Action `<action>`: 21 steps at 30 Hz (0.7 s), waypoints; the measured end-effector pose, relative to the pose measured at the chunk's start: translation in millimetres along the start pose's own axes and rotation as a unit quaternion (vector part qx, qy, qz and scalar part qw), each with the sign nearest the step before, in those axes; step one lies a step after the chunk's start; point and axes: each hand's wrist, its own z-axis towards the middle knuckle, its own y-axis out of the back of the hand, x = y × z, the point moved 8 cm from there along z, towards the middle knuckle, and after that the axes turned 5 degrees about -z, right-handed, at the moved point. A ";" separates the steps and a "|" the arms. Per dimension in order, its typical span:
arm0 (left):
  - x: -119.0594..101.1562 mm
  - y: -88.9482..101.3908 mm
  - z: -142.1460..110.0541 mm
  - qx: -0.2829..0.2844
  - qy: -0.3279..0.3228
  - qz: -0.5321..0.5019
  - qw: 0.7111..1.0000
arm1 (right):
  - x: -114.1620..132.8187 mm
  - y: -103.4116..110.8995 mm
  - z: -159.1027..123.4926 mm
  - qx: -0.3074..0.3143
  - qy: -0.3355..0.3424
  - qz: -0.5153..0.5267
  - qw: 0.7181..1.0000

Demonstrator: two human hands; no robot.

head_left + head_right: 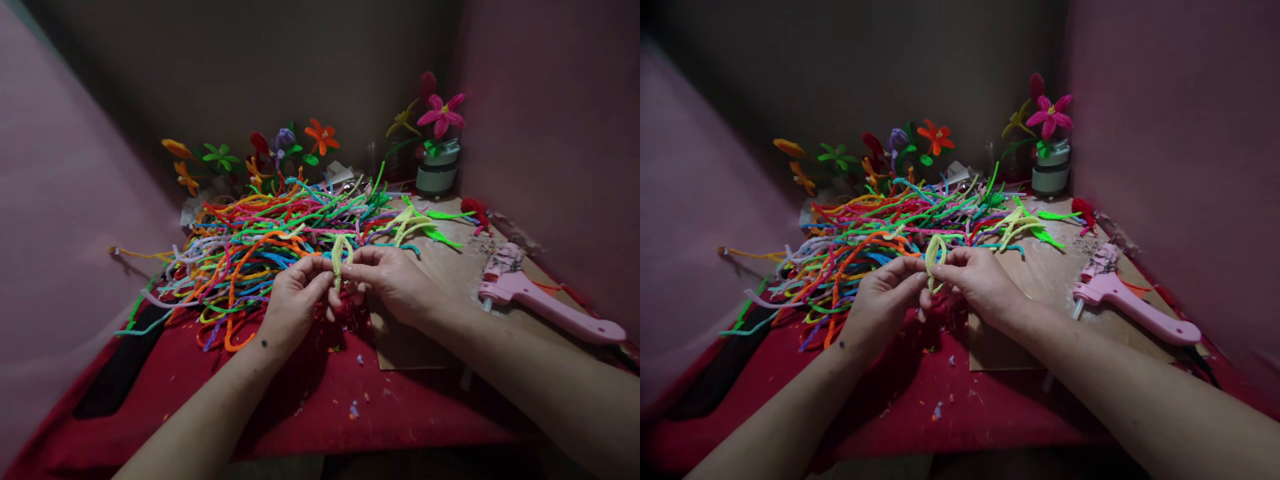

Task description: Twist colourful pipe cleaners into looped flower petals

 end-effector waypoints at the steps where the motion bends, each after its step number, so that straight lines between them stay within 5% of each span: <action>1: 0.6 -1.1 0.5 0.008 0.003 0.000 1.000 | -0.7 -1.0 0.7 0.011 0.001 0.017 1.000; 10: 3.7 -11.2 -0.8 0.030 0.027 0.049 0.998 | -5.4 -6.8 -1.3 0.038 -0.028 0.048 0.998; 15: -0.2 -3.8 -1.8 -0.003 -0.019 0.108 0.994 | -6.0 -6.2 -0.1 0.015 -0.039 0.062 0.997; 21: 8.2 -8.6 1.9 0.072 0.056 -0.072 0.993 | -7.4 -16.3 0.1 0.068 -0.035 0.130 0.989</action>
